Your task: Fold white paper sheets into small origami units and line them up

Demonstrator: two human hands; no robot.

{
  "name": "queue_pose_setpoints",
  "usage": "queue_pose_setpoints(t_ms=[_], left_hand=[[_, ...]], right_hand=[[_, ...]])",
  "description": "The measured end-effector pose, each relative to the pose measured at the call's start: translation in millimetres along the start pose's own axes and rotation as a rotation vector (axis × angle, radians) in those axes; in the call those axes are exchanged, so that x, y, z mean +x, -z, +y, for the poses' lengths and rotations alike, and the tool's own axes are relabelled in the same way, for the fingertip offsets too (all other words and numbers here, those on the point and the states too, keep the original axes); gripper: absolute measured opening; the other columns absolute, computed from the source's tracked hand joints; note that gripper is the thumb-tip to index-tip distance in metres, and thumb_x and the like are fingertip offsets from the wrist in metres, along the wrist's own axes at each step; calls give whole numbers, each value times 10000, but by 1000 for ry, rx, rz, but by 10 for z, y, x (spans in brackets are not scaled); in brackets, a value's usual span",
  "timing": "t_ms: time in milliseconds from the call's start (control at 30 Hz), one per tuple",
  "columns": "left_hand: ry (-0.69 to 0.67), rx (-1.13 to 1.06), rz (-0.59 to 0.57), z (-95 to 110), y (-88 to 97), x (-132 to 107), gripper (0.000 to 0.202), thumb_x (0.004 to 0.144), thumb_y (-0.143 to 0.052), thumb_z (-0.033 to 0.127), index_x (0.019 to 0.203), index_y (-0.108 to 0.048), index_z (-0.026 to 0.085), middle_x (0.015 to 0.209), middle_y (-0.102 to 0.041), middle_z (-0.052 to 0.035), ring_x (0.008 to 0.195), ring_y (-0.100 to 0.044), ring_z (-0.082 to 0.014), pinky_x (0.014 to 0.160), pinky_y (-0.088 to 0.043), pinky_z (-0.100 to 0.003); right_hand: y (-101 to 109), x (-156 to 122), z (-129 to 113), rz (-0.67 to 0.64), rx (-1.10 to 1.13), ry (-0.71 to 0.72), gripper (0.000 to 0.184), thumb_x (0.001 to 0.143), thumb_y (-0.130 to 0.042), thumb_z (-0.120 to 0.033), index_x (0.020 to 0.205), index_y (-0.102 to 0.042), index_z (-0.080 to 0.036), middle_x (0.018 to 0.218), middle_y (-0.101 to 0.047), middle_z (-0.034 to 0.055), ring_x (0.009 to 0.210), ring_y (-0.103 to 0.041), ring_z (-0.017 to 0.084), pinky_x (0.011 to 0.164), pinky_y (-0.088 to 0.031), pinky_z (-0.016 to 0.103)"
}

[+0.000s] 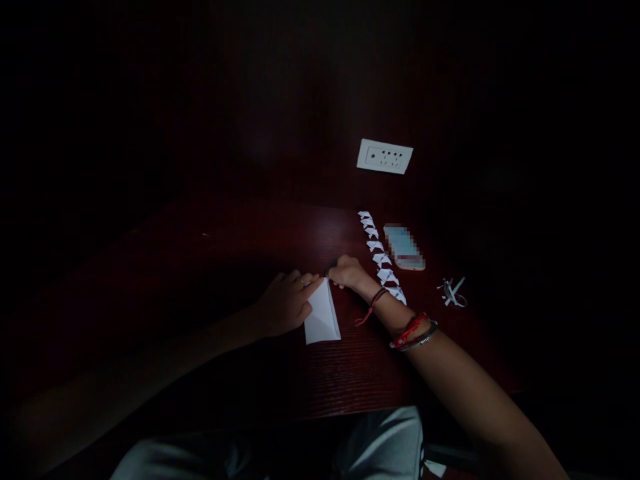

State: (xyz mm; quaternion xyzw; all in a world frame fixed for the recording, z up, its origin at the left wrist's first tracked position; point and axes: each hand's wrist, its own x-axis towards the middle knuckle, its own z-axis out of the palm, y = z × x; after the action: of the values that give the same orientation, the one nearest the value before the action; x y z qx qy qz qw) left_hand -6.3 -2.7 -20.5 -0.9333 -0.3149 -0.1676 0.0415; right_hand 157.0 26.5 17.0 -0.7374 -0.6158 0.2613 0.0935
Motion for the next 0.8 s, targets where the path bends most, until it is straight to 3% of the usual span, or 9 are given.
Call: queue_pose_setpoints(t_ms=[200,333,500,667,800], left_hand=[[9,-2,17,17,-13,-9,479,739,-390,213,1210,-384,123,1153,-473,-105,906,-410,-274,707,-316,-407],[19,-7,25,18,-21,-22,471,762,-372,209,1227,-362,133,1163,-470,-101,931,-408,-272,729,-311,-410],[30,-16,26,15,-36,-34,426,804,-365,320,1188,-404,139,1177,-463,-107,958,-407,-281,751,-314,-430],[36,-17,31,5,-64,-47,476,809,-359,366,1235,-347,154,1311,-335,-90,1149,-281,-303,877,-238,-491],[40,-30,-39,2,-78,-45,511,823,-315,373,1282,-278,150,1354,-272,-73,1230,-185,-291,947,-166,-508]], right_hand=[[-10,-149,142,57,-55,-1,240,674,-492,-268,505,-575,-119,429,-549,42,391,-478,97,391,-322,201],[-25,-279,244,66,-39,32,285,730,-461,-318,569,-591,-122,482,-574,34,385,-476,76,415,-343,188],[-27,-294,176,15,-9,68,434,733,-448,-487,533,-579,-125,456,-565,34,376,-491,80,431,-371,195],[-45,-224,67,26,-24,56,318,705,-512,-380,525,-574,-125,456,-557,21,361,-481,76,397,-349,189],[-40,-235,108,41,-43,45,262,705,-499,-301,526,-582,-129,419,-528,-2,353,-468,63,407,-346,175]])
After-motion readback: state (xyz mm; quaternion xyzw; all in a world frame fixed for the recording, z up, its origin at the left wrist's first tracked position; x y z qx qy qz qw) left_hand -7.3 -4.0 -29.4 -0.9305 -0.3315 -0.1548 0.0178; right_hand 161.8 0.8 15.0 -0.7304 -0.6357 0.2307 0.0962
